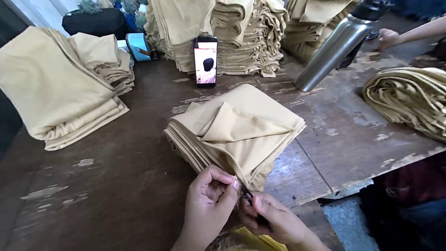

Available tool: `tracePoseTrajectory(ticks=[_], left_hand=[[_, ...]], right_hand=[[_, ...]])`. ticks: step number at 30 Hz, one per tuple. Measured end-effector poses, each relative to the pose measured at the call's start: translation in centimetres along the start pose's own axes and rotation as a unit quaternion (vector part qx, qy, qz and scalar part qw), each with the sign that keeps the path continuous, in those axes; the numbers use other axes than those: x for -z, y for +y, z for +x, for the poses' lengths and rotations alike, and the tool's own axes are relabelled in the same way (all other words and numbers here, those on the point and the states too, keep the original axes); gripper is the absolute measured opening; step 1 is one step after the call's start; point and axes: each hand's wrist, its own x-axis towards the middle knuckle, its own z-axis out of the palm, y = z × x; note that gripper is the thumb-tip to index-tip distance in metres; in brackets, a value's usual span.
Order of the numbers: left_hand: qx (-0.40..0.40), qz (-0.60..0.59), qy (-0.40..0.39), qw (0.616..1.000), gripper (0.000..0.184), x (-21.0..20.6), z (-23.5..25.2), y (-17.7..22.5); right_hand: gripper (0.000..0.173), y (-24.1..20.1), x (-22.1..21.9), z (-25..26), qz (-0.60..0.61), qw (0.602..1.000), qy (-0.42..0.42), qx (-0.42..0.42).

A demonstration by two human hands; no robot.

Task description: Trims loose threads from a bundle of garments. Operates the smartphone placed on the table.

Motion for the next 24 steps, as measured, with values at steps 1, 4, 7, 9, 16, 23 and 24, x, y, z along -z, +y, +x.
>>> tracePoseTrajectory(ticks=[1, 4, 7, 9, 16, 23, 24], left_hand=[[-0.005, 0.005, 0.002, 1.0, 0.016, -0.01, -0.04, -0.04], [-0.022, 0.018, 0.01, 1.0, 0.015, -0.19, -0.23, -0.17], [-0.031, 0.027, 0.015, 0.999, 0.015, -0.31, -0.29, -0.26], [-0.034, 0.033, 0.017, 0.999, 0.014, -0.34, -0.34, -0.26], [-0.03, 0.014, 0.02, 0.999, 0.014, -0.26, -0.39, -0.4], [-0.033, 0.025, 0.011, 0.999, 0.014, -0.19, -0.36, -0.58], [-0.035, 0.028, 0.008, 0.999, 0.015, -0.12, -0.34, -0.61]], right_hand=[[0.044, 0.02, -0.14, 0.05, 0.004, 1.0, 0.006, -0.001], [0.044, 0.09, -0.31, -0.02, -0.001, 1.0, 0.015, 0.003], [0.044, 0.01, -0.29, -0.05, 0.002, 1.0, 0.016, 0.001], [0.043, -0.06, -0.26, 0.01, 0.004, 1.0, 0.016, -0.003], [0.042, -0.04, -0.16, -0.04, 0.014, 1.0, 0.011, -0.003], [0.042, -0.11, -0.52, 0.47, 0.066, 0.997, 0.019, -0.021], [0.042, -0.11, -0.52, 0.51, 0.068, 0.997, 0.017, -0.021]])
